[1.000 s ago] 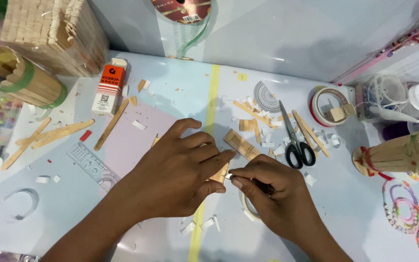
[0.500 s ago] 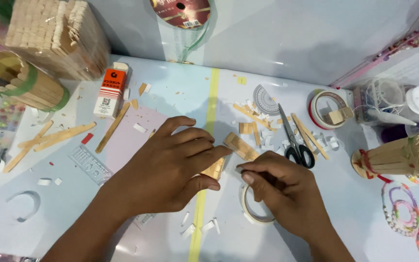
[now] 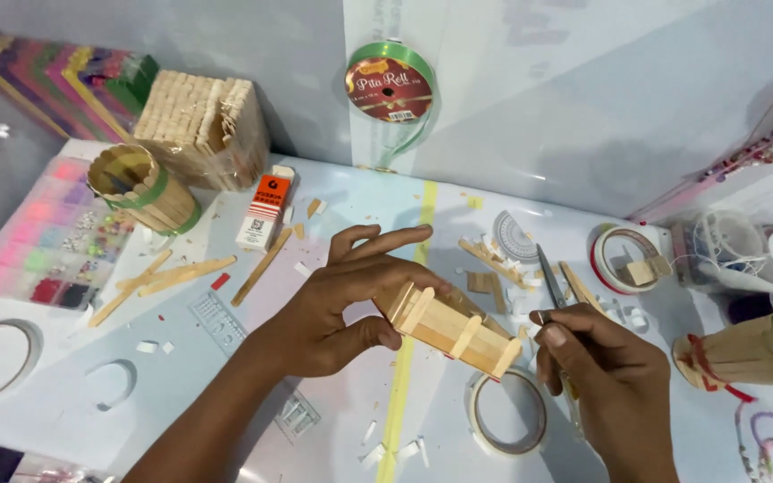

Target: Assembling a miniature wooden structure using popsicle sticks, glue, and measuring tools.

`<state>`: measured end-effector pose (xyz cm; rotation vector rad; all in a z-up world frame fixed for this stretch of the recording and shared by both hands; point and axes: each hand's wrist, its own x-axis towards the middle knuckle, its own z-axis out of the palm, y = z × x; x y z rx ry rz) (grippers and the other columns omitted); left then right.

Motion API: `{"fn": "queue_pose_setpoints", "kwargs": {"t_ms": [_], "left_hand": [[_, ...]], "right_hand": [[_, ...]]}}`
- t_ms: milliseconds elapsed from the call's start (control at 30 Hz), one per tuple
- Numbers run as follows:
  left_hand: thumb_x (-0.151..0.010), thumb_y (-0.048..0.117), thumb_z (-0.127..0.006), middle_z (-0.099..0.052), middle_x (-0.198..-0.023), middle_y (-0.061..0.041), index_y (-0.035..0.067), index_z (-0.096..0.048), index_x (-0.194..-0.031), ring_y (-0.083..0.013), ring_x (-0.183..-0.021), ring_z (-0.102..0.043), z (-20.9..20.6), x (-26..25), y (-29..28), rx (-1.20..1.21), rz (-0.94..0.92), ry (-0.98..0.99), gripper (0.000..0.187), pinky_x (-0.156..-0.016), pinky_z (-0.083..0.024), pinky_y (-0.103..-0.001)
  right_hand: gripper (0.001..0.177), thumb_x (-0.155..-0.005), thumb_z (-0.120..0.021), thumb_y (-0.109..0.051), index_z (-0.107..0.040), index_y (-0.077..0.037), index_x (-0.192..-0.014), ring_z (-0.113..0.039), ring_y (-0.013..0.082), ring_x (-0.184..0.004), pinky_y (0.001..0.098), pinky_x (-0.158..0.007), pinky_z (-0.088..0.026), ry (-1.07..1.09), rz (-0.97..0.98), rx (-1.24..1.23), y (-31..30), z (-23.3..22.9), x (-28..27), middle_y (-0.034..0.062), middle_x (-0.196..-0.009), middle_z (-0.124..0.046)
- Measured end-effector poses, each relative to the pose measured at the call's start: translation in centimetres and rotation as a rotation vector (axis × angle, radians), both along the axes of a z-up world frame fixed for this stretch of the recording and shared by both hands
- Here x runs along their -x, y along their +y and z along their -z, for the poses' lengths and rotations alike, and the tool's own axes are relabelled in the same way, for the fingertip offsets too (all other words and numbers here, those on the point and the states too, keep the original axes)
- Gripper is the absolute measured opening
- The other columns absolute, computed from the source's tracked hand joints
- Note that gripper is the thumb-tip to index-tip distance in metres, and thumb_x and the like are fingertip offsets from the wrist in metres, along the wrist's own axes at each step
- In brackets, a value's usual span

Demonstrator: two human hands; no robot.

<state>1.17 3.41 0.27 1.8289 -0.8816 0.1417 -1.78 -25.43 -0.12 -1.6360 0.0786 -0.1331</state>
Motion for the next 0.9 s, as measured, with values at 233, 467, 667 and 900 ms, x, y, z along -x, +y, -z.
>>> {"fn": "queue_pose_setpoints", "kwargs": {"t_ms": [233, 467, 667, 900], "left_hand": [[-0.103, 0.041, -0.058, -0.067, -0.141, 0.004, 0.020, -0.060, -0.137, -0.0373, -0.164, -0.034, 1.1, -0.1, -0.1, 0.082, 0.033, -0.039, 0.041, -0.126, -0.016, -0.049], [-0.104, 0.042, -0.060, -0.062, -0.148, -0.003, 0.019, -0.060, -0.135, -0.0427, -0.166, -0.026, 1.4, -0.4, -0.1, 0.156, 0.093, -0.009, 0.038, -0.129, -0.017, -0.054], [-0.099, 0.035, -0.066, -0.062, -0.147, 0.001, 0.018, -0.062, -0.136, -0.0406, -0.166, -0.028, 1.9, -0.4, -0.6, 0.178, 0.084, 0.044, 0.041, -0.130, -0.019, -0.054], [-0.084, 0.017, -0.080, -0.067, -0.142, -0.003, 0.019, -0.070, -0.124, -0.0280, -0.159, -0.035, 2.8, -0.7, -1.9, 0.190, -0.025, 0.164, 0.042, -0.124, -0.025, -0.048]], "right_hand": [[0.010, -0.092, -0.065, 0.008, -0.070, 0.012, -0.100, -0.049, 0.0276, -0.051, 0.0355, -0.048, -0.041, -0.022, 0.003, -0.070, 0.0, 0.8, -0.1, 0.0219, -0.071, -0.058], [0.014, -0.093, -0.065, 0.003, -0.073, 0.011, -0.101, -0.050, 0.0273, -0.047, 0.0387, -0.050, -0.046, -0.018, -0.034, -0.043, -0.1, 1.0, 0.0, 0.0200, -0.064, -0.057], [0.017, -0.095, -0.061, 0.005, -0.072, 0.013, -0.104, -0.047, 0.0301, -0.047, 0.0405, -0.051, -0.044, 0.048, 0.037, -0.065, 0.3, 0.4, -0.3, 0.0278, -0.097, -0.073], [0.027, -0.100, -0.059, -0.007, -0.072, 0.015, -0.112, -0.043, 0.0216, -0.050, 0.0322, -0.051, -0.032, 0.087, -0.011, -0.140, -0.8, 1.7, -1.7, 0.0140, -0.055, -0.048]]}}
